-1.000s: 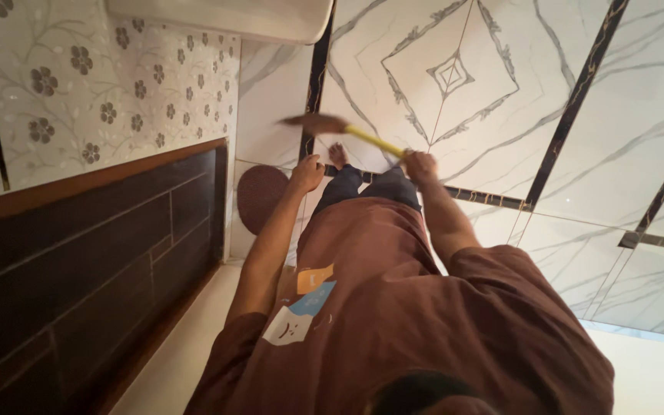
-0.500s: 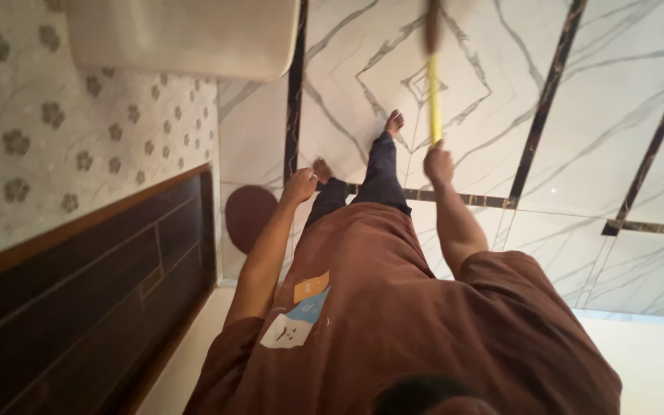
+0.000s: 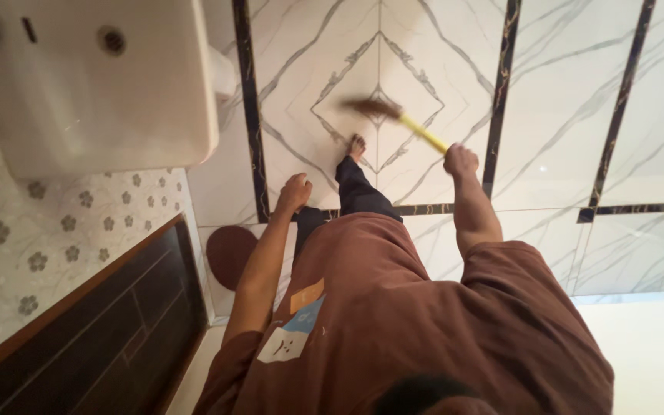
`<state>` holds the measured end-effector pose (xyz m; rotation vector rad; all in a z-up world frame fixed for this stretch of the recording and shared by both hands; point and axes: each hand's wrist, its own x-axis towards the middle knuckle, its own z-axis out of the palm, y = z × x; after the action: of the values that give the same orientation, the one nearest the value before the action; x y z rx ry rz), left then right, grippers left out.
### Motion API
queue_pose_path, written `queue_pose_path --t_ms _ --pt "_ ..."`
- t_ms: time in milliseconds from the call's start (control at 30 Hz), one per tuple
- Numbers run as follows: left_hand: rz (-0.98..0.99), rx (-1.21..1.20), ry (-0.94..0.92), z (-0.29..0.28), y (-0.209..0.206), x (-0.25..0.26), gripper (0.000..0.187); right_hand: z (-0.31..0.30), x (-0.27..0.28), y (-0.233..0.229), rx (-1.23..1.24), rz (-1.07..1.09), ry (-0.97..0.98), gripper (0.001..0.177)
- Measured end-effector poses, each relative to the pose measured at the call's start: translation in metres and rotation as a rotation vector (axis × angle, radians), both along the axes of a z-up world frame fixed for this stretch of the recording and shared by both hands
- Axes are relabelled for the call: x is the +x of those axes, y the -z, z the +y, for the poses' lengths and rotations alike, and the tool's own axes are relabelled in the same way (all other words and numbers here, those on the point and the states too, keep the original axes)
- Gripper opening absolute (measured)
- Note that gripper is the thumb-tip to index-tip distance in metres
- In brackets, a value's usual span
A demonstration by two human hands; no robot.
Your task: The person sweeps a tiled floor by hand using a broom, moving through a hallway and past a bathroom area.
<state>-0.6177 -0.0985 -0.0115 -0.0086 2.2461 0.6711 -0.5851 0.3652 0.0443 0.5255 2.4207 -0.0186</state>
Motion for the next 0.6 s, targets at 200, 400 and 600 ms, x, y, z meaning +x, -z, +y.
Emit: queue_pose_path --t_ms 200,400,600 --pt "-0.089 -0.063 0.127 0.056 0.003 -0.039 0.047 0.041 -0.042 0.015 -0.482 0.279 0.921 0.030" --pt "0.052 0.012 0.157 0.104 0.001 -0.071 0.052 0.031 0.025 0.015 -1.038 0.533 1.159 0.037" --pt "0.040 -0.025 0.275 0.133 -0.005 -0.100 0.053 0.062 0.079 0.002 -0.876 0.026 1.068 0.035"
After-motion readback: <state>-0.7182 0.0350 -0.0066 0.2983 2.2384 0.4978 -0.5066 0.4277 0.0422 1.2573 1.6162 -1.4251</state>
